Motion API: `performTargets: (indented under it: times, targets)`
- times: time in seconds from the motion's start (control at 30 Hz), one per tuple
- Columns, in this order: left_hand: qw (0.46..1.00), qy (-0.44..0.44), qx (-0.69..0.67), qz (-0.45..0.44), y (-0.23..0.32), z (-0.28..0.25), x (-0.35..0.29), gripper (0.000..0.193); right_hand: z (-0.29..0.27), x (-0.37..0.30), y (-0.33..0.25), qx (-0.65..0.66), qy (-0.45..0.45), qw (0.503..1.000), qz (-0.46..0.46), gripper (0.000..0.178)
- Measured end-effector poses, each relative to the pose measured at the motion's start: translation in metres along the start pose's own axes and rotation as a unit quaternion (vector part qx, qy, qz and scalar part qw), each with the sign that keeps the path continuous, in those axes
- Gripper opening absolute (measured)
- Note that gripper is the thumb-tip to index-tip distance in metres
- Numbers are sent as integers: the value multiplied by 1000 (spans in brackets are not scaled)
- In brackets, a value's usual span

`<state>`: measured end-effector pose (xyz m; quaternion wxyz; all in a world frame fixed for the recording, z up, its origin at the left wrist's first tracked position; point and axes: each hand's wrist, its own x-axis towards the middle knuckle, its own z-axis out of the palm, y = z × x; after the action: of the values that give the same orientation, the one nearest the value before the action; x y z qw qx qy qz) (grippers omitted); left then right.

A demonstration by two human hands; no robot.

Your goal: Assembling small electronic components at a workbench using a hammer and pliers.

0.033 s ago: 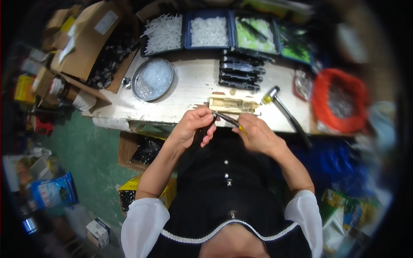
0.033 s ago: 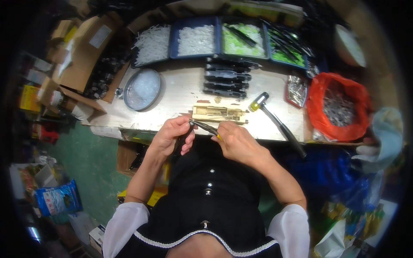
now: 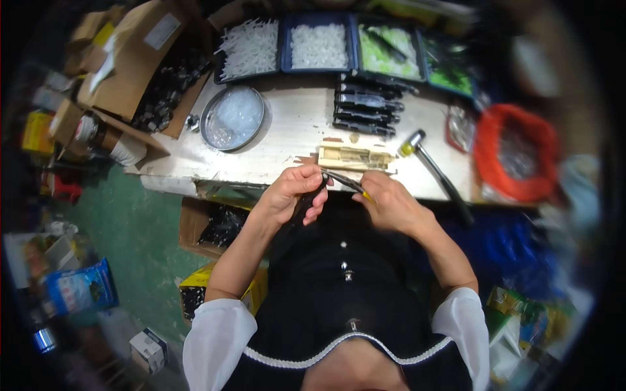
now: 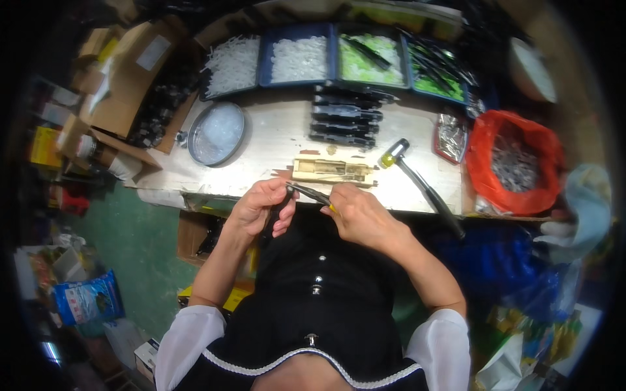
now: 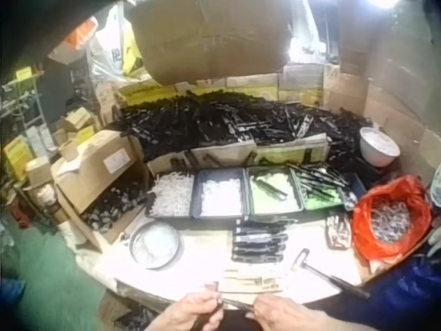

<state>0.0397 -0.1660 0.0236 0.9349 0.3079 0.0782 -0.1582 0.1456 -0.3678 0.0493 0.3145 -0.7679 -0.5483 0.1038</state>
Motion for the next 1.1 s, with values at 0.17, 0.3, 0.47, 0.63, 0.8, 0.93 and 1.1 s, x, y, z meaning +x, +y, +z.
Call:
performTargets:
  times: [0.17, 0.3, 0.47, 0.63, 0.8, 0.93, 1.1]
  targets:
    - [994, -73, -79, 0, -13, -15, -15, 26, 4, 3, -7, -5, -30, 998, -52, 18]
    - [993, 41, 103, -35, -4, -24, -44, 24, 19, 6, -6, -1, -41, 996, -78, 19]
    - [393, 327, 835, -202, -3, -46, -108, 41, 12, 0, 7, 15, 18, 998, -64, 20]
    - [769, 216, 600, 45, 45, -9, -55, 30, 4, -13, 16, 21, 44, 999, -22, 19]
    - [571, 128, 720, 372, 73, 36, 97, 26, 2, -13, 8, 11, 56, 997, -51, 18]
    - [485, 157, 788, 346, 72, 54, 180, 33, -2, -26, 8, 1, 50, 999, -17, 17]
    - [498, 103, 815, 277, 70, 39, 212, 27, -2, -33, 16, 4, 48, 999, 18, 16]
